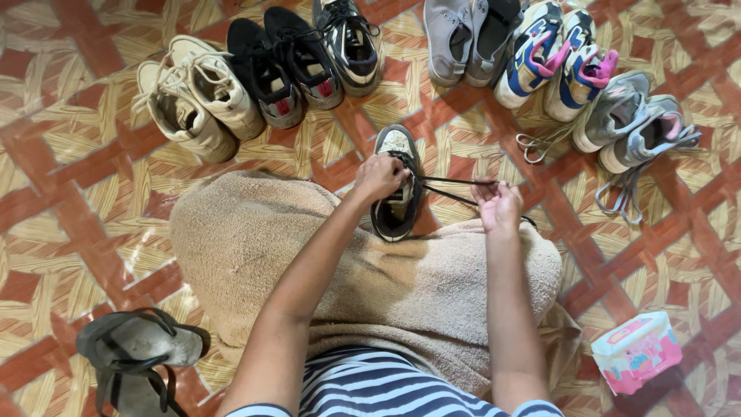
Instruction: The person sits on a towel on the floor and laces a single sneaker by threading the laces through the eyelets and tying a knot. The person then picks up a pair of slip-on shoes and places them on the towel.
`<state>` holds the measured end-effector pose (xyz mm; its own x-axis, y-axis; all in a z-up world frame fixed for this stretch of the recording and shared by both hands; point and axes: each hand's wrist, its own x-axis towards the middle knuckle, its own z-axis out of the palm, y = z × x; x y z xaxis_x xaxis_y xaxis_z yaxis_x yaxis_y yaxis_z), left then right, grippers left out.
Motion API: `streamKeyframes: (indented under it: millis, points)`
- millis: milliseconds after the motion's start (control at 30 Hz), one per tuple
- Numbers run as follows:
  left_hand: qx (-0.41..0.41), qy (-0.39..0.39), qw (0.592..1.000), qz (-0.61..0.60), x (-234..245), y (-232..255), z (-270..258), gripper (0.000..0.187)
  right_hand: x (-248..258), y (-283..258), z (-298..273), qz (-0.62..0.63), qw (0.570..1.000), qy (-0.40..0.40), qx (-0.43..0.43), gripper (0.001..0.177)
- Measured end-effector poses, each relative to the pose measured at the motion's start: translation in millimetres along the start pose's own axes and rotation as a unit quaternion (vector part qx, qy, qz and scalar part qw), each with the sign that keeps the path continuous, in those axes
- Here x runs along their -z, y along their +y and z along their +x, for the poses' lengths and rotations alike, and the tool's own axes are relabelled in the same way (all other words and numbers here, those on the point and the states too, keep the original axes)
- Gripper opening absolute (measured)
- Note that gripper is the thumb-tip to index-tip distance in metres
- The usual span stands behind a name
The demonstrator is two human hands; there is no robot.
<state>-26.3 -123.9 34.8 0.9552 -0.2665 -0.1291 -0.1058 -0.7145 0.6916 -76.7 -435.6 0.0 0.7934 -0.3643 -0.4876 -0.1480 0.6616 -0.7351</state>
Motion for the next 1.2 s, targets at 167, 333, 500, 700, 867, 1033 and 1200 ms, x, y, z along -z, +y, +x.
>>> streamKeyframes:
  millis: [167, 333, 500, 700, 867, 1033, 1200]
  points:
    - [0.037, -0.042, 0.998, -0.033, 12, 3, 1, 0.029, 25, 0, 9, -0.120, 0.992, 0.016, 0.030, 0.009]
    - [-0.063, -0.006, 0.994, 0.085, 9, 12, -12, 0.022, -2, 4, -10, -0.365, 0.929, -0.009, 0.064, 0.019]
    - [-0.102, 0.025, 0.987, 0.121, 1, 15, -14, 0.020, -46, 8, -58, -0.641, 0.762, -0.068, 0.055, 0.017]
    - [-0.061, -0.009, 0.995, 0.074, -3, 1, -1, 0.025, -45, -28, -67, -0.672, 0.734, -0.091, 0.025, 0.023]
    - [0.039, -0.093, 0.992, -0.070, -3, -22, 29, 0.040, -22, -57, -54, -0.826, 0.563, -0.008, -0.021, 0.028]
    - [0.042, -0.068, 0.994, -0.080, -13, -28, 39, 0.045, -17, -55, -48, -0.881, 0.472, 0.034, 0.008, 0.034]
    - [0.032, -0.032, 0.998, -0.040, -25, -28, 32, 0.036, -22, -60, -49, -0.911, 0.410, 0.046, -0.018, 0.039]
